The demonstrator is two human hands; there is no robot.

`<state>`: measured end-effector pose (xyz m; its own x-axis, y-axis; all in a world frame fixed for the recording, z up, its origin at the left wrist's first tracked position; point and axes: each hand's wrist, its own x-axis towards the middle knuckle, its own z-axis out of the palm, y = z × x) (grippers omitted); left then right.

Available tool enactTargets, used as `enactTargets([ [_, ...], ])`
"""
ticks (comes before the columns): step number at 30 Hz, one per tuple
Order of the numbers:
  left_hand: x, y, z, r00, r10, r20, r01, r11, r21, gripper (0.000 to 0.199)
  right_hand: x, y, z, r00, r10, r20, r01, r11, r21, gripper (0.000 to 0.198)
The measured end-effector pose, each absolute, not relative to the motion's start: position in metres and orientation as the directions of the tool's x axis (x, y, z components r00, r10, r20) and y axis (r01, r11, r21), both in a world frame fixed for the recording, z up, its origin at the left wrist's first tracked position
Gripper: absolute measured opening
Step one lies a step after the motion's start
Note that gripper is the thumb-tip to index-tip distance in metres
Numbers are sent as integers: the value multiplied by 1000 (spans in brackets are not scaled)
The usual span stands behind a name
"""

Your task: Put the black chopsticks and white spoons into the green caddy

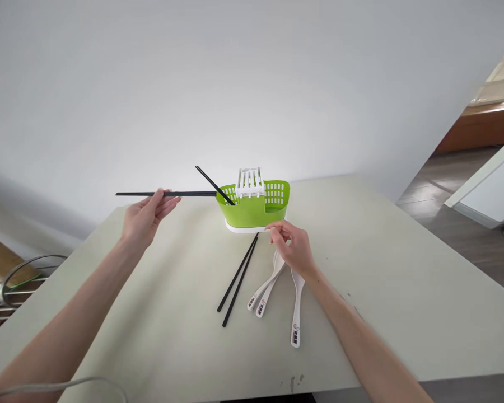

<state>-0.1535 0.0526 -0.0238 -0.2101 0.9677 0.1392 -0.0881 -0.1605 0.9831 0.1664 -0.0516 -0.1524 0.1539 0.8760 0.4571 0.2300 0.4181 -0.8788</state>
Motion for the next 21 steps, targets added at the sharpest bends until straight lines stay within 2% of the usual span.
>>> enactTargets([
  [5,-131,67,-4,-140,978,154,98,-141,985,22,198,-39,-155,376,834,404,79,405,-911,32],
  [10,-109,78,-4,-103,990,97,160,-80,984,20,225,-30,-162,569,767,297,-29,379,-925,28],
  [15,-95,91,-5,-105,990,94,321,-55,946,21,224,-25,-178,549,812,199,39,213,-976,30],
  [18,-89,100,-6,-60,991,121,515,-73,854,23,223,-22,-185,512,837,191,75,178,-981,31],
  [21,-85,110,-9,-7,994,110,631,-81,771,25,226,-19,-190,525,832,178,87,156,-984,30],
])
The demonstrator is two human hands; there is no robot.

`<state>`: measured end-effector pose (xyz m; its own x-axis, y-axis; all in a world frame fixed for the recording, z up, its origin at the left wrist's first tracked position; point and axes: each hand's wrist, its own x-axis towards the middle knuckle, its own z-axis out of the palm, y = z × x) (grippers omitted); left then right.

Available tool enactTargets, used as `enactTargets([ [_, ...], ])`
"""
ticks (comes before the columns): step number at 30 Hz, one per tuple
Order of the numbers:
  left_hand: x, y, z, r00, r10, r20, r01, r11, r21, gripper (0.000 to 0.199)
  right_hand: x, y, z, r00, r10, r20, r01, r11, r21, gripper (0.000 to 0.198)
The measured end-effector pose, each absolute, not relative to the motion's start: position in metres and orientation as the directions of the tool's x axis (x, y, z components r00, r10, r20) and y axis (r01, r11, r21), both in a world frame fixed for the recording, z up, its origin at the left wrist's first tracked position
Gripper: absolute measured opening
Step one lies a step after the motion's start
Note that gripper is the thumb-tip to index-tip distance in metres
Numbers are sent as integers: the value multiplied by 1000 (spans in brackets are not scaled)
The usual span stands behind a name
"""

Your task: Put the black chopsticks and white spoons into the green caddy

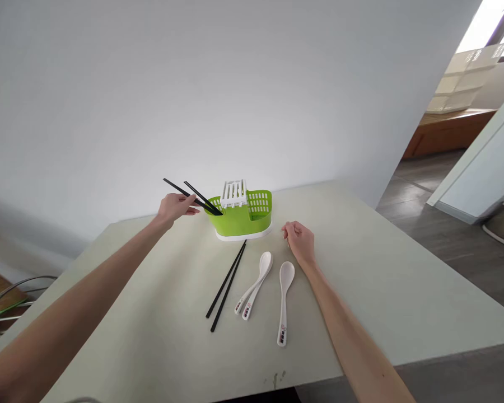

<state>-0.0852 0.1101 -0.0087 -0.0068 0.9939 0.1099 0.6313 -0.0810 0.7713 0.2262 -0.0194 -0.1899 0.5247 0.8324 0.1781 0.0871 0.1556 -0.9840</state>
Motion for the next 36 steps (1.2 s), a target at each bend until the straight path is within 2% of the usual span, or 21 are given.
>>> enactTargets([
  [8,-77,134,-21,-53,974,220,856,-69,512,28,230,-16,-192,525,837,154,88,127,-988,31],
  [16,-67,141,-43,0,954,301,893,-135,428,23,228,-18,-189,524,841,135,78,110,-991,27],
  [22,-65,137,-57,9,941,337,851,-184,492,27,231,-18,-189,524,841,136,82,109,-991,30],
  [27,-81,121,-73,-144,872,468,647,-275,711,33,231,-18,-189,522,843,133,83,104,-991,28],
  [30,-89,91,-100,-202,876,438,612,-236,755,34,230,-19,-189,519,845,128,96,91,-991,26],
  [31,-89,78,-110,-159,895,418,626,-236,743,32,230,-20,-188,516,847,126,102,86,-991,25],
  [33,-89,50,-131,75,945,319,668,-286,688,32,229,-21,-188,511,851,122,111,76,-991,24],
  [36,-85,14,-152,294,933,209,718,-360,596,36,228,-22,-188,511,851,117,122,63,-991,23],
])
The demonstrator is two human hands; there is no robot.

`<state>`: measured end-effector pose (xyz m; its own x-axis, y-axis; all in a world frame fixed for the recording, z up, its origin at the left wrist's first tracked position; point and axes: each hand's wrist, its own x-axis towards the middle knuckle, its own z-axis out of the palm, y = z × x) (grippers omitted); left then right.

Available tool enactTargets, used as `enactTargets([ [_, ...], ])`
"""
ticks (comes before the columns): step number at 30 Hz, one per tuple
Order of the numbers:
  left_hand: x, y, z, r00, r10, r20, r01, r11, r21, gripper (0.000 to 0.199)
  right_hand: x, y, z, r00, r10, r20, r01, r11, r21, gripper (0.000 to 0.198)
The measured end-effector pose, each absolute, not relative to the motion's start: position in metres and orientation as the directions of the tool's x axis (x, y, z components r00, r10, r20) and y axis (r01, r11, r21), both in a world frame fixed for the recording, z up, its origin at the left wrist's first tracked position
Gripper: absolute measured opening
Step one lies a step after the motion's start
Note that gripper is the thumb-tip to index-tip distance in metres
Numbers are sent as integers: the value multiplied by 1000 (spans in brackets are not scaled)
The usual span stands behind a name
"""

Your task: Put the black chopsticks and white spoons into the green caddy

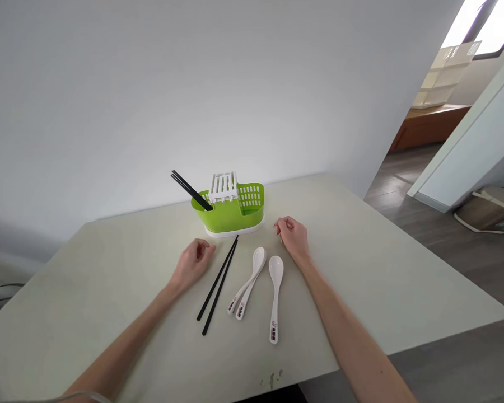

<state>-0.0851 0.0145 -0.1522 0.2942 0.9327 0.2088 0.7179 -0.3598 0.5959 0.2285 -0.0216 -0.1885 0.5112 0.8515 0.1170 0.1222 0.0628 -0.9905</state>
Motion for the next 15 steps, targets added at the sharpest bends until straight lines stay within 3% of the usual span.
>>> enactTargets([
  [6,-83,-9,-152,508,838,201,716,-540,443,41,228,-21,-191,512,848,134,162,58,-985,24],
  [11,-100,-7,-142,559,821,117,722,-552,418,25,228,-23,-191,502,854,138,183,51,-982,26],
  [15,-128,-3,-136,548,831,93,787,-551,277,20,228,-24,-191,506,851,139,202,40,-979,27],
])
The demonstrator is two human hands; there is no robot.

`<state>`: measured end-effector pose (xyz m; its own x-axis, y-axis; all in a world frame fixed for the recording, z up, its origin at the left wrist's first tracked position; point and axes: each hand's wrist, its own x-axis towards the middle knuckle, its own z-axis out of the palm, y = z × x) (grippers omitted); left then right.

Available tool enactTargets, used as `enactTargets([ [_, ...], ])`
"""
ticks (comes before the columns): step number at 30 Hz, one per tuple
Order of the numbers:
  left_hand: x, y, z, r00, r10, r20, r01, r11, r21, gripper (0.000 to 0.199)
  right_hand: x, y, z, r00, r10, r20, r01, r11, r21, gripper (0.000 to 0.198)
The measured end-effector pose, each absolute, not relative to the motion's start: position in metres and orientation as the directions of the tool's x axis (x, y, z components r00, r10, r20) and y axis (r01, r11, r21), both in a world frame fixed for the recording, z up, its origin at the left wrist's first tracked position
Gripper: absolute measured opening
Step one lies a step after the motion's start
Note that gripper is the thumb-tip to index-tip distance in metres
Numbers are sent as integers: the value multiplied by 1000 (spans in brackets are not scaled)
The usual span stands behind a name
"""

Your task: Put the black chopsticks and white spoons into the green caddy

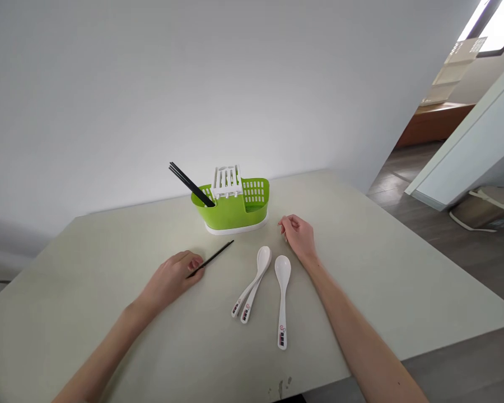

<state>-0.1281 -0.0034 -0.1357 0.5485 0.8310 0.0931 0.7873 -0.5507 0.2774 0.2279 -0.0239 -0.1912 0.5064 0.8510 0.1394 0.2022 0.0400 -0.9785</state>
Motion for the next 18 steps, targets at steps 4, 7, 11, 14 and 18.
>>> enactTargets([
  [4,-157,-4,-135,493,853,173,819,-522,238,31,228,-25,-190,507,850,145,214,39,-976,29],
  [7,-170,-9,-135,445,859,255,791,-510,338,33,227,-26,-189,510,848,143,220,32,-975,29],
  [11,-171,-16,-128,323,861,393,693,-498,521,27,225,-27,-187,512,849,130,219,17,-976,25],
  [14,-167,-17,-116,52,899,436,578,-383,721,23,224,-28,-187,511,850,128,224,12,-975,23],
  [18,-169,-13,-102,-249,878,410,264,-345,901,25,224,-28,-188,511,851,122,227,4,-974,23],
])
